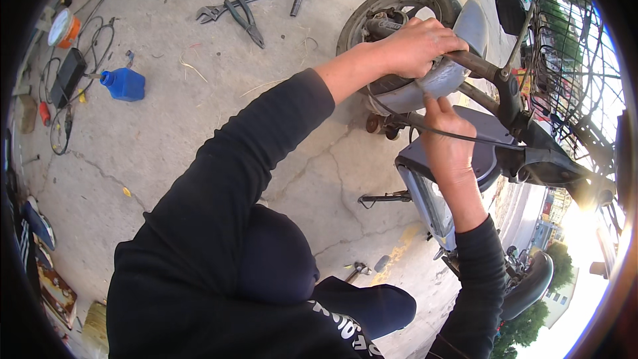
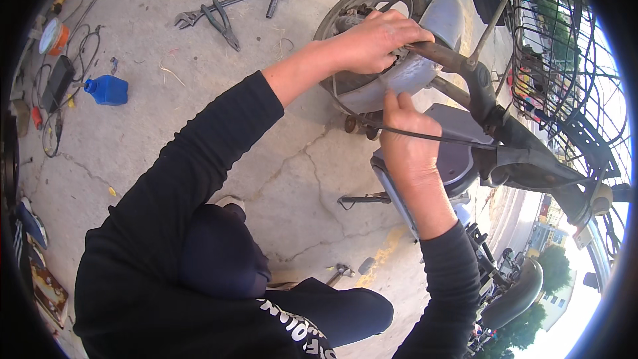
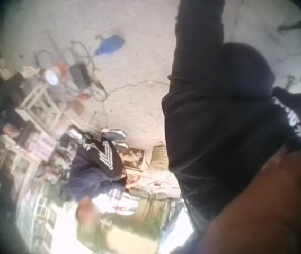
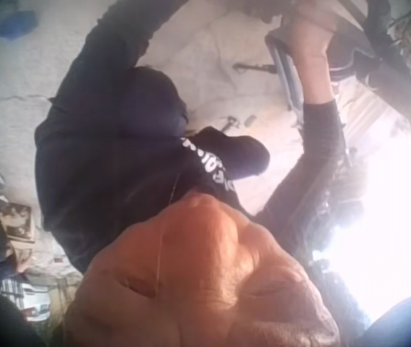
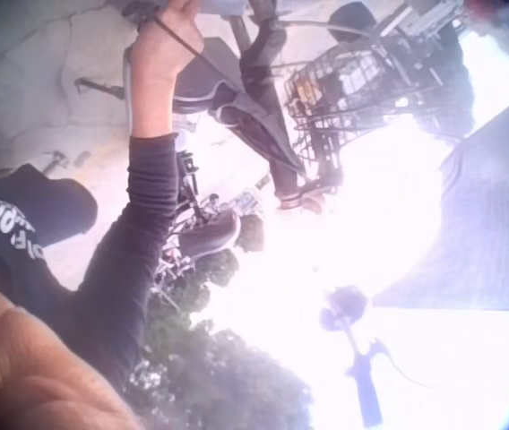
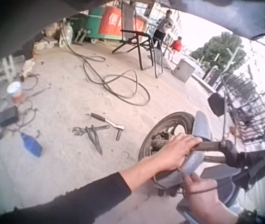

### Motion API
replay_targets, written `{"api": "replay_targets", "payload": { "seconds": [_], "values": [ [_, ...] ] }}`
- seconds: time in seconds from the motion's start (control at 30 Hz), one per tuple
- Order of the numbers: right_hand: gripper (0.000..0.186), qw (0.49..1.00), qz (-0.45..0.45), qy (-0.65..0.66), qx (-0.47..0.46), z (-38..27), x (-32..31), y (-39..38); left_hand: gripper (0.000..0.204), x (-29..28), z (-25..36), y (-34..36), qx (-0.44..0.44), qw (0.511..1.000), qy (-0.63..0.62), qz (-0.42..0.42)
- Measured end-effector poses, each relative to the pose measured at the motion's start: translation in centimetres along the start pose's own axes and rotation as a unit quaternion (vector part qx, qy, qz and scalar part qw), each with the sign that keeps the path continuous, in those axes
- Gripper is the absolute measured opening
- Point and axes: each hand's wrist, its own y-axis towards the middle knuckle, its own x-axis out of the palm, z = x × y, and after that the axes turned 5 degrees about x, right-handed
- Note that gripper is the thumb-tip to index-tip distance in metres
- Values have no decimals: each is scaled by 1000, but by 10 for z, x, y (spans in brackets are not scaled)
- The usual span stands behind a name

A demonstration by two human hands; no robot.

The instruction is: The person works on the front wheel area of a silver scooter, using a wrench to tighten or adjust components near the brake assembly. The person then moves to the rear of the scooter and uses a hammer to tap a part near the seat.

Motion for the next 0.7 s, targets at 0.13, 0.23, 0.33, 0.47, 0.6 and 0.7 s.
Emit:
{"api": "replay_targets", "payload": {
  "seconds": [0.13,0.23,0.33,0.47,0.6,0.7],
  "values": [
    [38,1000,21,-15,-10,4,-3,-2,67,5,-2,0,12,1000,-2,27],
    [41,999,33,-33,7,4,-6,1,71,2,-1,-1,5,1000,-7,8],
    [44,999,10,-42,-13,3,-4,-7,70,3,0,0,4,1000,-1,6],
    [44,998,39,-39,6,3,0,-3,71,2,-3,-2,1,1000,-1,8],
    [45,999,7,-39,-31,4,-4,-12,71,3,-1,0,9,1000,-5,10],
    [46,998,47,-28,6,8,3,-11,71,3,0,-2,1,1000,3,6]
  ]
}}
